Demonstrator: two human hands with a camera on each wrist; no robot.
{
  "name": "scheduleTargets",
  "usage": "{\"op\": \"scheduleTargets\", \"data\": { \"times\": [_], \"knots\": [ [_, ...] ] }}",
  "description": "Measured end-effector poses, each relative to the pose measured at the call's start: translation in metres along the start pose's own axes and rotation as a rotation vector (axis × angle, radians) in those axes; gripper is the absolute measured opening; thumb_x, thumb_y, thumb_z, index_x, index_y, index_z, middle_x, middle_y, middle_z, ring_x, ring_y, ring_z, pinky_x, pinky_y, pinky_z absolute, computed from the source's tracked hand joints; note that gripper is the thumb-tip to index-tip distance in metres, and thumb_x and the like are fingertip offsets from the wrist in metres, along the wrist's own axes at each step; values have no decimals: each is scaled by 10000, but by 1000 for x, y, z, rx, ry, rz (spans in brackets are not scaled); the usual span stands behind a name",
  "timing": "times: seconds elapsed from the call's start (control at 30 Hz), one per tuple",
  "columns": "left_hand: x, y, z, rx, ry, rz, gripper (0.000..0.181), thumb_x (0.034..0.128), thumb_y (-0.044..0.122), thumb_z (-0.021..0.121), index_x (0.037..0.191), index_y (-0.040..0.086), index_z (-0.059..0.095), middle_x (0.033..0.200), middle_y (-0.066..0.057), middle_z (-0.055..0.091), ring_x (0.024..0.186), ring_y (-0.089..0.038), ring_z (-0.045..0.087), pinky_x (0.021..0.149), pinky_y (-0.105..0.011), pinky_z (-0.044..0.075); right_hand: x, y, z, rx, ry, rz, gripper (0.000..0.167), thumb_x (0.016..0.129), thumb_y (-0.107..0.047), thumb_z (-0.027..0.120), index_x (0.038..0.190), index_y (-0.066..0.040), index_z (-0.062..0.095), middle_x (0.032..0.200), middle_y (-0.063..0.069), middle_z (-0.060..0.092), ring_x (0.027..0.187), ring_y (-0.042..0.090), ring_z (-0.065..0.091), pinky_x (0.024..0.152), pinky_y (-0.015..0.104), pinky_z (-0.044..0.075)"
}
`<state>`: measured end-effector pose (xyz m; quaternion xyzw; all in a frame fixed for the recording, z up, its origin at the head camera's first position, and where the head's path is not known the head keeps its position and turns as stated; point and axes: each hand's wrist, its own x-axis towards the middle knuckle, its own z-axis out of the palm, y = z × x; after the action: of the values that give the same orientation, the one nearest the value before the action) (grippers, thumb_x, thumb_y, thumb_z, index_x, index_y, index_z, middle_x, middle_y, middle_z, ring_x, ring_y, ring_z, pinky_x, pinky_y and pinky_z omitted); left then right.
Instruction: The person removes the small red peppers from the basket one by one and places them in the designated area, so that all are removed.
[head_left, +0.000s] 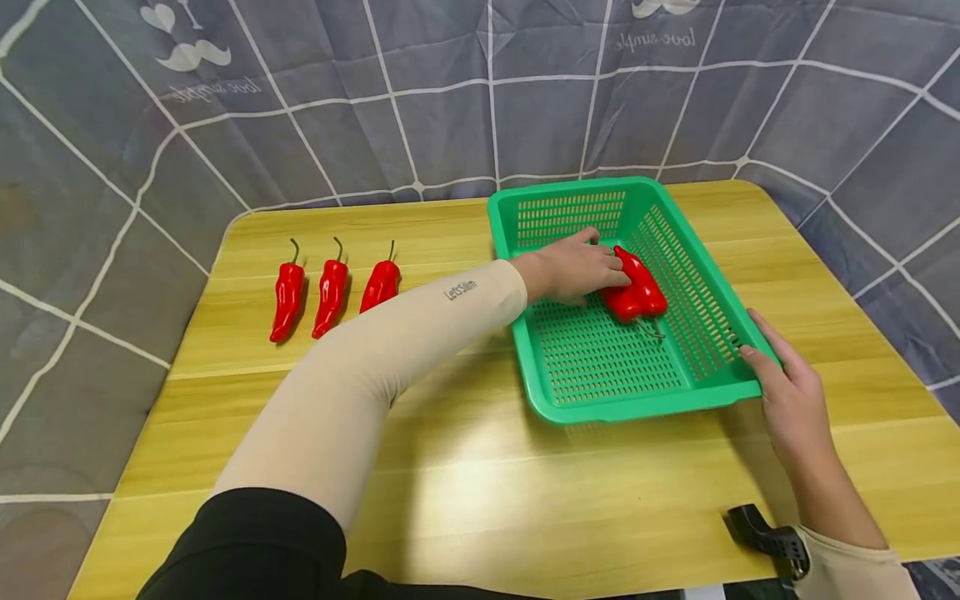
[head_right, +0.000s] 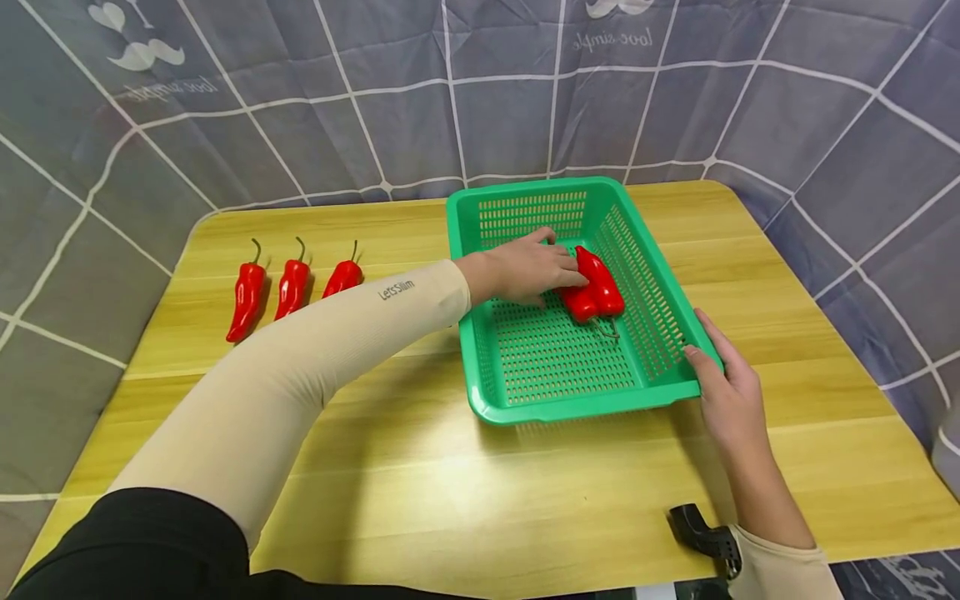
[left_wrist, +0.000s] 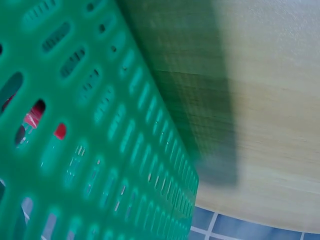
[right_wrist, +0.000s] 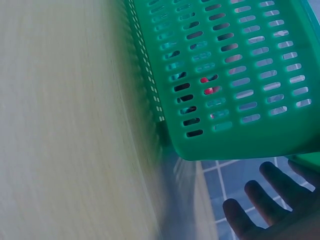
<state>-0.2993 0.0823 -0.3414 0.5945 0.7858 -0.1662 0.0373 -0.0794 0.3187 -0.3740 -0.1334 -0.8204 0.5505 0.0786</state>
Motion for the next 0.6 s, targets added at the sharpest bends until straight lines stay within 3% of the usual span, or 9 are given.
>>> {"op": "scheduleTargets", "data": {
  "times": [0.13,0.43,0.6],
  "knots": [
    [0,1,1,-5,19,-12,618,910,387,754,1459,235,513,1473,21,504,1382,-206,429,1137,-450,229,0,1,1,58,3,1,502,1052,-284,527,1542,-292,420,1562,-20,395,1294,71,424,868,60,374],
    [0,2,1,-87,30,-26,389,947,324,721,1290,208,577,1260,50,671,1150,-99,598,1069,-402,248,0,1,3,149,1,-29,504,1036,-258,572,1527,-256,458,1530,-29,439,1223,66,471,847,71,394],
    [0,2,1,-77,38,-30,343,957,320,706,1263,214,590,1232,63,680,1103,-101,613,1066,-417,240,0,2,3,139,4,-27,504,1034,-266,574,1525,-266,460,1515,-32,450,1200,64,479,836,70,396]
  ]
}}
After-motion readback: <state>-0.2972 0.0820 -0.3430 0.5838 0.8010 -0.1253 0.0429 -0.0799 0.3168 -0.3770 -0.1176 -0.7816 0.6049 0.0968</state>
